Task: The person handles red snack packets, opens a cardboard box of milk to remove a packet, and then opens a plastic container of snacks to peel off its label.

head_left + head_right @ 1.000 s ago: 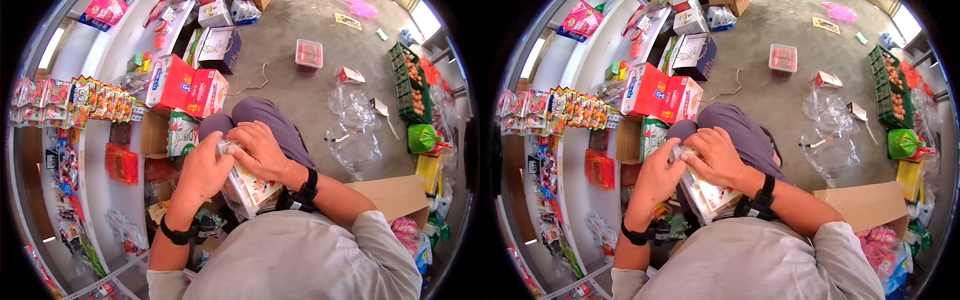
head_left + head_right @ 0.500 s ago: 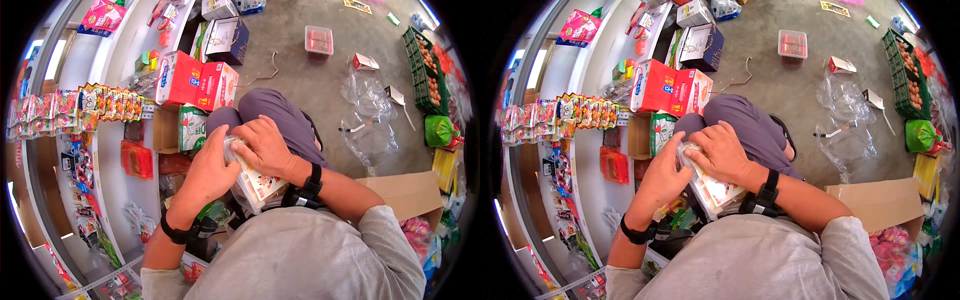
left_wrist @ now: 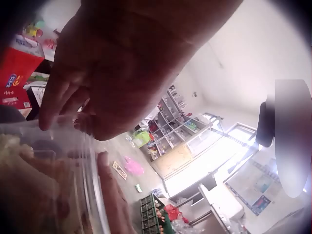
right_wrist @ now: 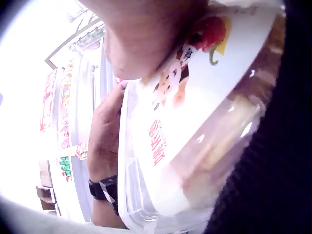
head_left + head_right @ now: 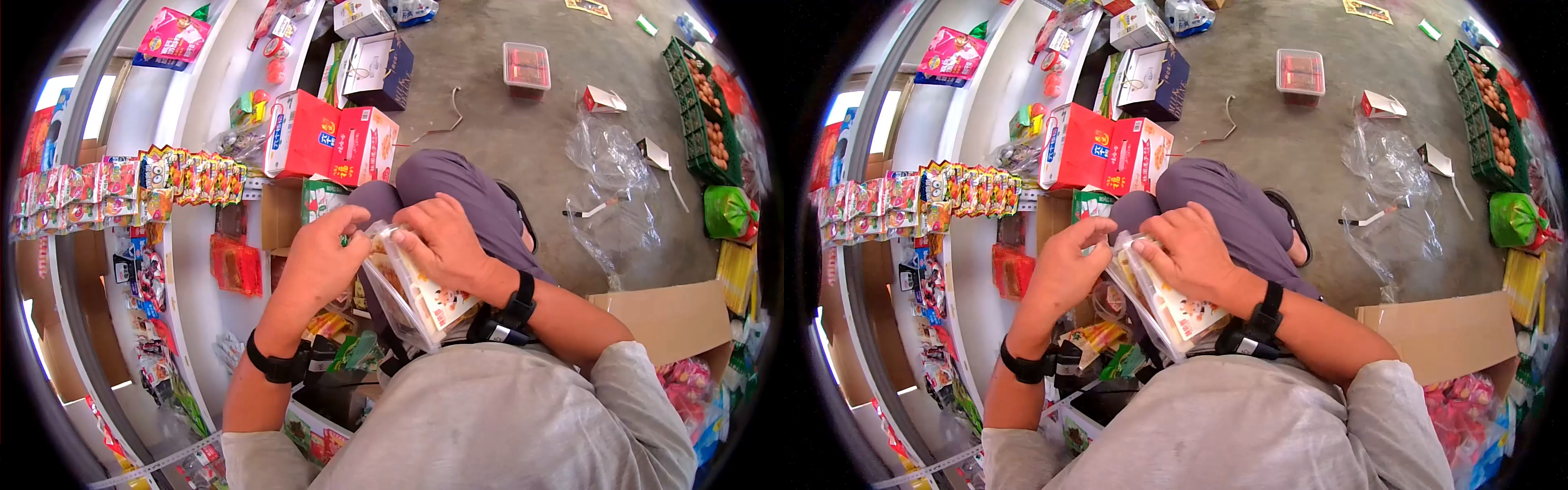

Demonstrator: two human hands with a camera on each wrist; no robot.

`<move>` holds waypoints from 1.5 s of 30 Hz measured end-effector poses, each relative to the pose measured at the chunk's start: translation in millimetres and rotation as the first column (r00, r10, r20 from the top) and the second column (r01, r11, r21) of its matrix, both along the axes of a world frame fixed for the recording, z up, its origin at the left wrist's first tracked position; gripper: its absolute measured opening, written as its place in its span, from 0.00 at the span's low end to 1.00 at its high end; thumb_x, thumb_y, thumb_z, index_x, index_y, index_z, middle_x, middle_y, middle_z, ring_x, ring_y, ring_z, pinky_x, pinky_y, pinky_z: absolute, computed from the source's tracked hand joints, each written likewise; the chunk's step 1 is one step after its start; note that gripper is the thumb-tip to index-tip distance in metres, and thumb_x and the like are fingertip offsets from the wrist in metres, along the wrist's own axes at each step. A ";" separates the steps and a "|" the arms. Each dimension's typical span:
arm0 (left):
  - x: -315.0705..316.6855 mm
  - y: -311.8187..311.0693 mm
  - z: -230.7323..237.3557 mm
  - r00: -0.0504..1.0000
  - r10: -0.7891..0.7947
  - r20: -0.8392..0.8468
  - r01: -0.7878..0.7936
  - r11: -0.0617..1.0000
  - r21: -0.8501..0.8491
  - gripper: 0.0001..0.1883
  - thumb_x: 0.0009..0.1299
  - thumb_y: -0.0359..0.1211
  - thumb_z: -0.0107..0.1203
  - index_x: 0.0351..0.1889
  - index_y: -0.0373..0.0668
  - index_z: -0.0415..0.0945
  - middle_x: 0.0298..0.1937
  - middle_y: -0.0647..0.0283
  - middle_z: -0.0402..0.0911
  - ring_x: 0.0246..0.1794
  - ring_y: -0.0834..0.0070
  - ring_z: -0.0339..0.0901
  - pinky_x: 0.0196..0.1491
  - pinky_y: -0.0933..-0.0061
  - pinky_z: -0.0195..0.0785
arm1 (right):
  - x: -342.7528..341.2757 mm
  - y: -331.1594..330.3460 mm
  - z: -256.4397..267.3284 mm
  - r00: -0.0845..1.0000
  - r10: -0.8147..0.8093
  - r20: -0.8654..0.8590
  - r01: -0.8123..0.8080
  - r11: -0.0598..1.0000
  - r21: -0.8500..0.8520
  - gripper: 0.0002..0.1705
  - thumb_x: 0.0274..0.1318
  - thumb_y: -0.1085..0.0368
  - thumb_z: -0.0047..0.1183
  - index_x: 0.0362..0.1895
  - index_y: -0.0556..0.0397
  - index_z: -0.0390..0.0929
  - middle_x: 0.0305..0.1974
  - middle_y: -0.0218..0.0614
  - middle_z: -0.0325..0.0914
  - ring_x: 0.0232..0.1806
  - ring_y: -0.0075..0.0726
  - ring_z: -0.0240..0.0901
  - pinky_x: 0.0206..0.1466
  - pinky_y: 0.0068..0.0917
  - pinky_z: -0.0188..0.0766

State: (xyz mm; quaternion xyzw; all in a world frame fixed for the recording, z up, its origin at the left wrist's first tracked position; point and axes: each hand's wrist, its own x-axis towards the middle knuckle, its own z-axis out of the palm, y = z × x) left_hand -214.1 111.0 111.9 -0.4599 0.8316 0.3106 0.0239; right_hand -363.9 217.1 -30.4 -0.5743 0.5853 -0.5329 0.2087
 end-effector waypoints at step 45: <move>-109.8 -100.6 -108.8 0.811 -0.567 -0.147 0.304 0.621 -0.722 0.27 0.66 0.34 0.66 0.65 0.44 0.77 0.63 0.47 0.79 0.63 0.50 0.76 0.66 0.56 0.69 | -66.7 -4.8 24.9 0.968 0.052 -0.246 0.083 0.855 0.511 0.19 0.56 0.54 0.51 0.31 0.59 0.83 0.28 0.59 0.81 0.36 0.68 0.80 0.46 0.57 0.77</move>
